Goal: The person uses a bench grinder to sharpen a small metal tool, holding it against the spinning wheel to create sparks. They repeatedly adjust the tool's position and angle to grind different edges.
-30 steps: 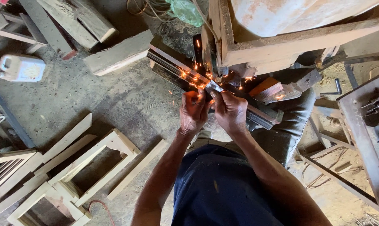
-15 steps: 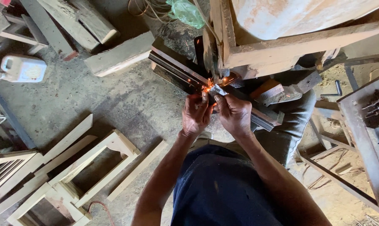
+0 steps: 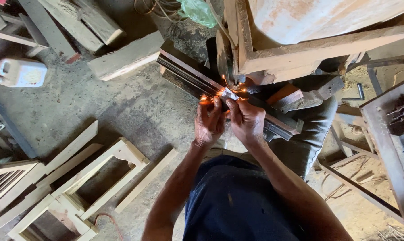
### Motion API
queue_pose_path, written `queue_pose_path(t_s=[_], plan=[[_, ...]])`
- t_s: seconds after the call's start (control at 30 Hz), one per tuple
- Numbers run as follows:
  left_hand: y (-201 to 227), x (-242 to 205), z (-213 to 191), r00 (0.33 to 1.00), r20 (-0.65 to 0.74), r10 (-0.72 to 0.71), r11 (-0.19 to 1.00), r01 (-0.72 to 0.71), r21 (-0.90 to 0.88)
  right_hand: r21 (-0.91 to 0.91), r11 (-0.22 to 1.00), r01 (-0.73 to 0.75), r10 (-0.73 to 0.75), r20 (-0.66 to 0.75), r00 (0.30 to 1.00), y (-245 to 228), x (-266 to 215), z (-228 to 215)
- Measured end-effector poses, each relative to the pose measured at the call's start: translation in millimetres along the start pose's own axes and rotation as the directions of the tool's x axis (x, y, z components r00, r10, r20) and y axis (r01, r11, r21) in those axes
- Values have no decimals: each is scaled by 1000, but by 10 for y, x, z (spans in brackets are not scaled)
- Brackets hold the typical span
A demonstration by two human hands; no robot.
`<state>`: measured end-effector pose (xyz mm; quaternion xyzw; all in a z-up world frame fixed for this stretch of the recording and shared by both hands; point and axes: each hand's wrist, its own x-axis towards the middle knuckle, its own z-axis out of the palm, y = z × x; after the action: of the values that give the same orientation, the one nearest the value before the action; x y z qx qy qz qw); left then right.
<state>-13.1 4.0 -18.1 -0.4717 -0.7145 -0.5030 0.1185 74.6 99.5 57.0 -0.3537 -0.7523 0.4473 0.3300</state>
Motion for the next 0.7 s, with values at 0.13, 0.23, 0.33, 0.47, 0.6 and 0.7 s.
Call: queue_pose_path(t_s=[0.13,0.23,0.33,0.47,0.6,0.7], plan=[[-8,-15,39,998,-26,-62,996,60,-65,-28,1000,6,-5,12,1000,25,18,47],[-17,-12,36,997,2,-75,996,75,-43,-86,994,63,-64,-11,998,-11,59,69],[-56,-79,105,996,-17,-92,992,90,-91,-103,994,40,-43,-24,999,-64,83,84],[-44,-82,112,995,-39,-94,991,90,-101,-110,992,60,-66,-46,997,-332,209,94],[-20,-39,101,991,-53,-119,986,112,-121,-118,991,56,-64,-64,996,-150,123,114],[94,94,39,993,-69,-96,991,88,-104,-134,989,59,-70,-78,994,-330,199,111]])
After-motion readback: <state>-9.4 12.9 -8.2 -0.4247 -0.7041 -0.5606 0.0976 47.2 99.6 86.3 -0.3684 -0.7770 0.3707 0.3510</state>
